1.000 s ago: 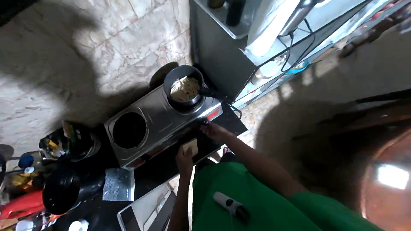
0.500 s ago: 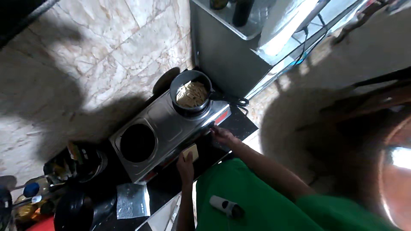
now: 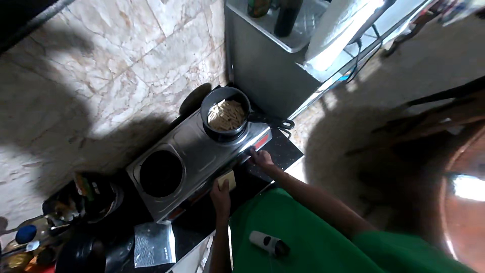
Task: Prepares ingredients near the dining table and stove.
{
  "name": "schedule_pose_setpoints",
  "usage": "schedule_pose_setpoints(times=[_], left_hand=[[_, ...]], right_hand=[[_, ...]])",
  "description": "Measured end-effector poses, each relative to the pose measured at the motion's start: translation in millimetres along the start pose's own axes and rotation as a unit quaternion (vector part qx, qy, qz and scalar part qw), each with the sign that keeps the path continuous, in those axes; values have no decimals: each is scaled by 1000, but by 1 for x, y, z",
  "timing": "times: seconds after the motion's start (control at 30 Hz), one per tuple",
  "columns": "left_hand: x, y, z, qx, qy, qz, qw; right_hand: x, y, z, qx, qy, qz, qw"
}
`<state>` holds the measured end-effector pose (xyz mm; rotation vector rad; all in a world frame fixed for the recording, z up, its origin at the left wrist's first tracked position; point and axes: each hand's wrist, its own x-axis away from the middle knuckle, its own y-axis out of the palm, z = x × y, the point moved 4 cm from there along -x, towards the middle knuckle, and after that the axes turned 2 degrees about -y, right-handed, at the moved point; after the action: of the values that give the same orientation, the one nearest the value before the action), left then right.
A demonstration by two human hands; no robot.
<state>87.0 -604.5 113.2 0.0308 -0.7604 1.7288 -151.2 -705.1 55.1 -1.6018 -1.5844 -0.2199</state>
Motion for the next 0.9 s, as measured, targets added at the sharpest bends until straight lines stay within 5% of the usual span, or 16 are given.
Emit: schedule_pose_setpoints(times=[0.13,0.4,0.5,0.67,0.8,0.9], left_hand=[[5,5,-4,7,1,-4,1000],[17,0,-8,-7,-4,-2,1000],[21,-3,-14,-7,-8,6,1000],[25,-4,-20,-6,-10,8,1000],[24,-6,-16,37,8,15,999],[25,-9,-1,107,-2,5,994]], right_hand=[[7,-2,-7,119,-95,24,988],[-11,-3,18,22,-70,-34,997],[-2,-5,11,141,-130,4,981],[27,-5,-12,418,-222,43,880],[47,-18,-28,390,-191,29,900],[70,-27,-35,214,-245,-30,945]])
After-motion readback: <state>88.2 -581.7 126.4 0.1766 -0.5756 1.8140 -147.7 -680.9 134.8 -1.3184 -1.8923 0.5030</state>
